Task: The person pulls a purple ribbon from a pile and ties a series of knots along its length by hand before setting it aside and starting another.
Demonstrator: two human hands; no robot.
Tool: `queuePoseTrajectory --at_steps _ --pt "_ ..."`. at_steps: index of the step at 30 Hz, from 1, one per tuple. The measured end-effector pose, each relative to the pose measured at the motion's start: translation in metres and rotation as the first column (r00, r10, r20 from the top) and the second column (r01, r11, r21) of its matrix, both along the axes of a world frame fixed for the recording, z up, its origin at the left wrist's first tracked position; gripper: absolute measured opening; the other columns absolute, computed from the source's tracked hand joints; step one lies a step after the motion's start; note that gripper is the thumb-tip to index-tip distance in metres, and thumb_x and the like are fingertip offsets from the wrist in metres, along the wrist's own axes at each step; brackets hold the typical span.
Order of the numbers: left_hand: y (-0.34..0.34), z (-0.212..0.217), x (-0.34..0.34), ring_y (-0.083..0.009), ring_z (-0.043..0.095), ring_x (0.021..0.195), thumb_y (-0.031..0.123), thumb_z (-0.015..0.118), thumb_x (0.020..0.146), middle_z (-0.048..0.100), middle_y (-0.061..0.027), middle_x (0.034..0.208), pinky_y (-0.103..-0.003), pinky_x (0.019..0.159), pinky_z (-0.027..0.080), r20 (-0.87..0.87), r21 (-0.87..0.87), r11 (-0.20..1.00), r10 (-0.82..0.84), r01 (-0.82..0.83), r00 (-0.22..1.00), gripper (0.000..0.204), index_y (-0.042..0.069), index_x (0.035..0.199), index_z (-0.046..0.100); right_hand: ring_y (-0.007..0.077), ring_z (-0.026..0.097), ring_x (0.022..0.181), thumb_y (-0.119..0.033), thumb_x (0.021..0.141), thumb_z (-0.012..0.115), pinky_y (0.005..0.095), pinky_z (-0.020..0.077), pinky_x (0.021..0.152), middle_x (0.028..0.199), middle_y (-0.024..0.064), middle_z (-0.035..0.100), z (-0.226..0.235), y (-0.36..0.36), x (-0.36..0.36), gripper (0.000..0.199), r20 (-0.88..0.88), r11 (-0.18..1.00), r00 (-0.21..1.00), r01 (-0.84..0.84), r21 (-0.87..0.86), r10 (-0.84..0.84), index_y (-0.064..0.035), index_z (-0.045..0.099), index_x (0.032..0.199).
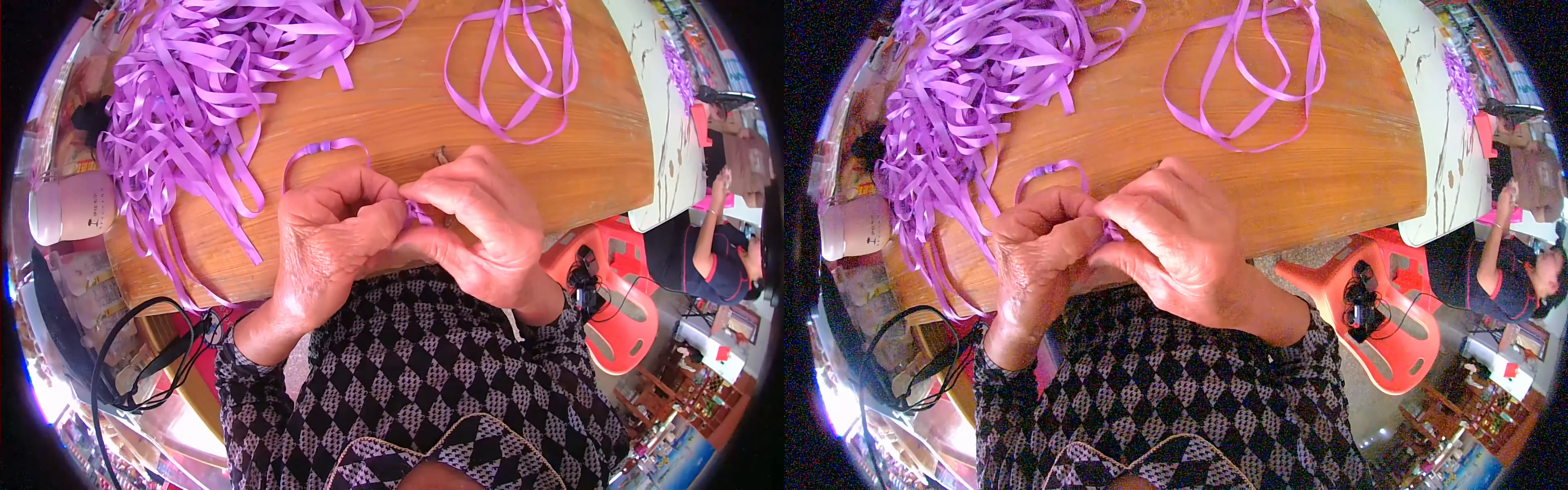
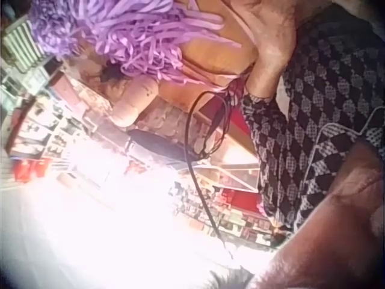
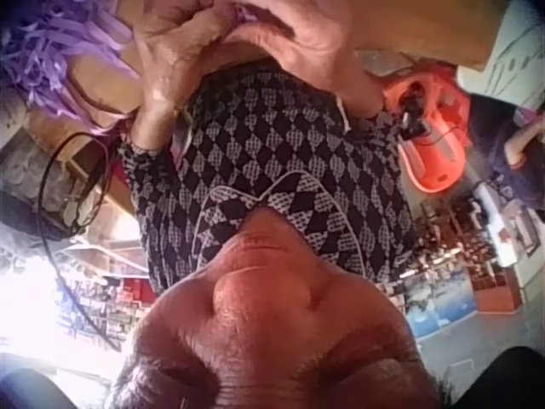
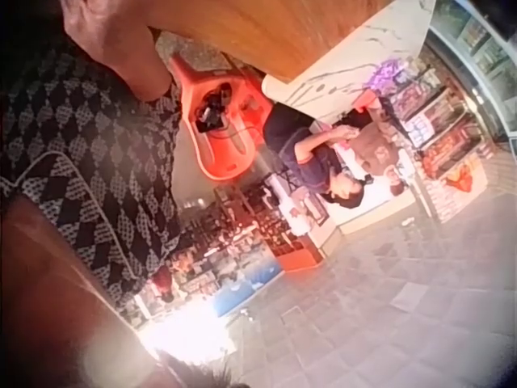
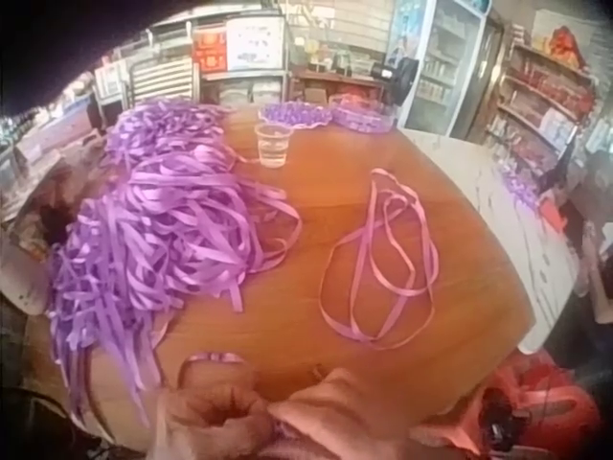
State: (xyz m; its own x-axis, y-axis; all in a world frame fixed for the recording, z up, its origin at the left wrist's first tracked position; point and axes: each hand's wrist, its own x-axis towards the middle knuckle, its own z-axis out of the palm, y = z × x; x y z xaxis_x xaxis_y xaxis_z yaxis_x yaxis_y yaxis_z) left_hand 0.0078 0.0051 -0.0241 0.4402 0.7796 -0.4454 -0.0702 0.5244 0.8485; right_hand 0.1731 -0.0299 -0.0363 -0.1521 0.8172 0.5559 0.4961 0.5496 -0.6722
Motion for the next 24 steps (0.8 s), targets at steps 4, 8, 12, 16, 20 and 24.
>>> queuePoseTrajectory --at_steps 4,8,12,16,20,24 --pt "0.002 0.006 -0.008 -0.0013 0.046 0.060 0.007 0.058 0.083 0.054 0.0034 0.068 -0.016 0.052 0.034 -0.022 0.065 0.990 -0.122 0.123 0.992 0.009 -0.001 0.083 0.060 0.0220 0.053 0.063 -0.003 0.061 0.075 0.0307 0.0399 0.053 0.075 0.0083 0.059 0.002 0.001 0.002 0.028 0.002 1.000 1.000 -0.025 0.003 0.025 0.0015 0.062 0.085" --pt "0.002 0.009 -0.014 -0.0012 0.048 0.065 0.006 0.059 0.084 0.056 0.0033 0.072 -0.016 0.056 0.037 -0.066 0.147 0.974 -0.164 0.173 0.984 0.008 -0.001 0.087 0.060 0.0215 0.052 0.062 0.001 0.062 0.073 0.0302 0.0395 0.053 0.073 0.0072 0.059 0.004 0.001 0.004 0.023 -0.055 0.997 0.997 -0.059 -0.051 0.056 0.0002 0.061 0.082" --pt "0.003 0.011 -0.017 -0.0017 0.050 0.066 0.004 0.060 0.083 0.056 0.0028 0.074 -0.016 0.057 0.038 -0.052 0.159 0.974 -0.153 0.159 0.987 0.008 -0.001 0.089 0.060 0.0211 0.051 0.062 0.005 0.064 0.069 0.0300 0.0398 0.055 0.074 0.0072 0.059 0.005 -0.002 0.005 0.019 -0.085 0.989 0.994 -0.083 -0.125 0.073 -0.0002 0.059 0.079" --pt "0.002 0.008 -0.023 -0.0019 0.049 0.065 0.002 0.063 0.080 0.056 0.0033 0.074 -0.016 0.056 0.038 -0.056 0.191 0.973 -0.123 0.131 0.991 0.011 -0.001 0.090 0.061 0.0208 0.051 0.063 0.007 0.063 0.065 0.0299 0.0400 0.057 0.074 0.0084 0.059 0.006 -0.003 0.008 0.019 -0.122 0.980 0.988 -0.114 -0.163 0.094 0.0010 0.058 0.080" --pt "-0.003 0.012 -0.015 -0.0017 0.048 0.062 0.001 0.066 0.077 0.055 0.0042 0.073 -0.017 0.054 0.037 -0.092 0.268 0.962 -0.028 0.052 0.995 0.015 0.000 0.091 0.061 0.0207 0.052 0.063 0.008 0.063 0.064 0.0294 0.0398 0.058 0.074 0.0095 0.058 0.004 -0.004 0.009 0.019 -0.136 0.974 0.985 -0.132 -0.182 0.108 0.0017 0.057 0.080" --pt "0.001 0.007 -0.017 -0.0021 0.046 0.060 0.001 0.069 0.074 0.055 0.0026 0.070 -0.018 0.052 0.035 -0.239 0.401 0.880 -0.167 0.253 0.957 0.013 -0.001 0.086 0.063 0.0200 0.052 0.065 0.008 0.063 0.063 0.0291 0.0397 0.059 0.075 0.0091 0.058 -0.001 -0.005 0.010 0.019 -0.197 0.966 0.974 -0.152 -0.210 0.111 0.0017 0.057 0.079"
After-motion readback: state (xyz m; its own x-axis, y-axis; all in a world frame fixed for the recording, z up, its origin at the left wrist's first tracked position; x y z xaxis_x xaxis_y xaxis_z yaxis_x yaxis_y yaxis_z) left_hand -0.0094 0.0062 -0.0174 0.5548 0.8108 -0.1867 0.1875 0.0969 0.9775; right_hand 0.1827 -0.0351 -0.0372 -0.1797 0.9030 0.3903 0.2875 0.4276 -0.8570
